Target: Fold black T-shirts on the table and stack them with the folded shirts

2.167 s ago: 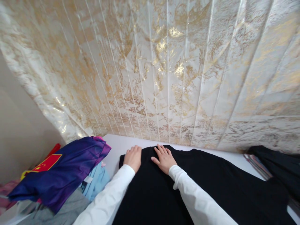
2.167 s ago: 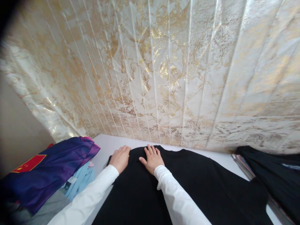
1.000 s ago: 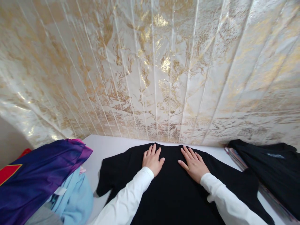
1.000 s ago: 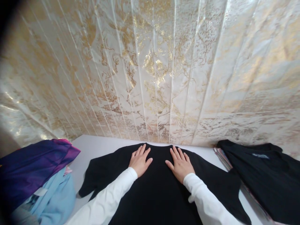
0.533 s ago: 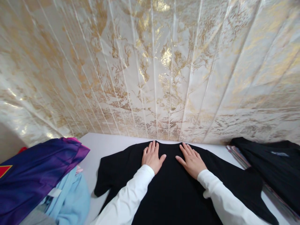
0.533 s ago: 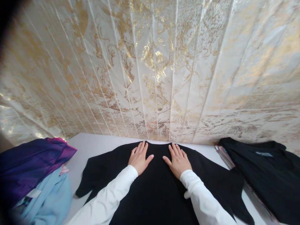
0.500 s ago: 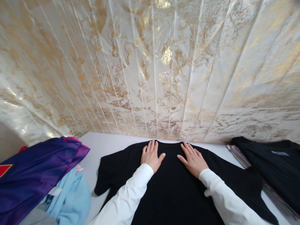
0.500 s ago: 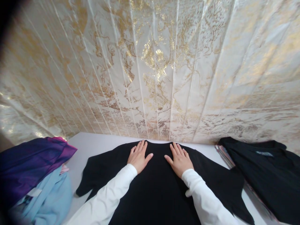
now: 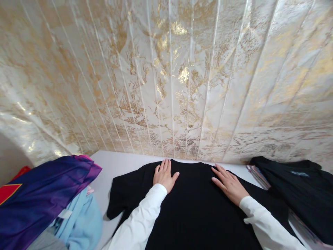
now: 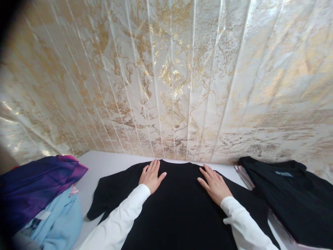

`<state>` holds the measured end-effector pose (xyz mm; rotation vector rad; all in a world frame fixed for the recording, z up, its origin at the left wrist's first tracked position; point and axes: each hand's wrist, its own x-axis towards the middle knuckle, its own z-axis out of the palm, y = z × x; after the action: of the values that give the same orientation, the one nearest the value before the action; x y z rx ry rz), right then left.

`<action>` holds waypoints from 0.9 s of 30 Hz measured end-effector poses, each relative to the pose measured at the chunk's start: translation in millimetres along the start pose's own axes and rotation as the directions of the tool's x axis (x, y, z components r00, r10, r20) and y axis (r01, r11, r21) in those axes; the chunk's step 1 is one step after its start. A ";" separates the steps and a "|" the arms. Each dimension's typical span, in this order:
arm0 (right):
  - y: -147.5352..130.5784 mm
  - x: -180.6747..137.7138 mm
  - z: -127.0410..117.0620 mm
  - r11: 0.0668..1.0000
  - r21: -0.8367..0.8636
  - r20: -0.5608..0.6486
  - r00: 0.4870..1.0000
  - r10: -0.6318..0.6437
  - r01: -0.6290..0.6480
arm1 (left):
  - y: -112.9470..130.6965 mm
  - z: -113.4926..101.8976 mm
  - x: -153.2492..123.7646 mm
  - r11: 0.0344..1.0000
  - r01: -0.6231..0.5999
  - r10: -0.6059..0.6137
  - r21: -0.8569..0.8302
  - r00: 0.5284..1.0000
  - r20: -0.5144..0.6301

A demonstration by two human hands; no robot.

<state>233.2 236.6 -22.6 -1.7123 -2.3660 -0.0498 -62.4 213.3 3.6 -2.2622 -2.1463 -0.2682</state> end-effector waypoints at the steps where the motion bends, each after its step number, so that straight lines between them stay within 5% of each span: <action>1: 8.5 -2.7 -1.4 1.000 0.001 0.008 1.000 0.013 -0.013 | -0.3 0.6 0.3 1.000 0.001 -0.001 0.003 1.000 -0.004; 6: 29.4 -10.0 -7.4 0.999 -0.028 0.051 0.998 0.023 -0.021 | -1.9 2.3 1.9 1.000 -0.007 0.007 0.014 1.000 -0.011; 20: 16.6 -9.8 -15.9 0.994 -0.073 0.088 0.993 0.082 -0.076 | 7.2 -15.0 3.2 0.998 -0.057 0.055 0.022 0.996 0.066; 23: 6.6 -19.6 -29.5 0.995 -0.067 0.133 0.988 0.079 -0.070 | 12.6 -34.8 -20.9 0.992 -0.125 0.124 0.011 0.989 0.077; 27: -15.6 -61.3 -41.8 0.993 0.021 0.066 0.991 -0.115 0.114 | 12.7 -47.7 -102.3 0.936 -0.344 0.350 -0.075 0.933 0.086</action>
<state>243.3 167.8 7.6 -1.5933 -2.5044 0.0094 -59.9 105.3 38.4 -2.6829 -1.7471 -0.2180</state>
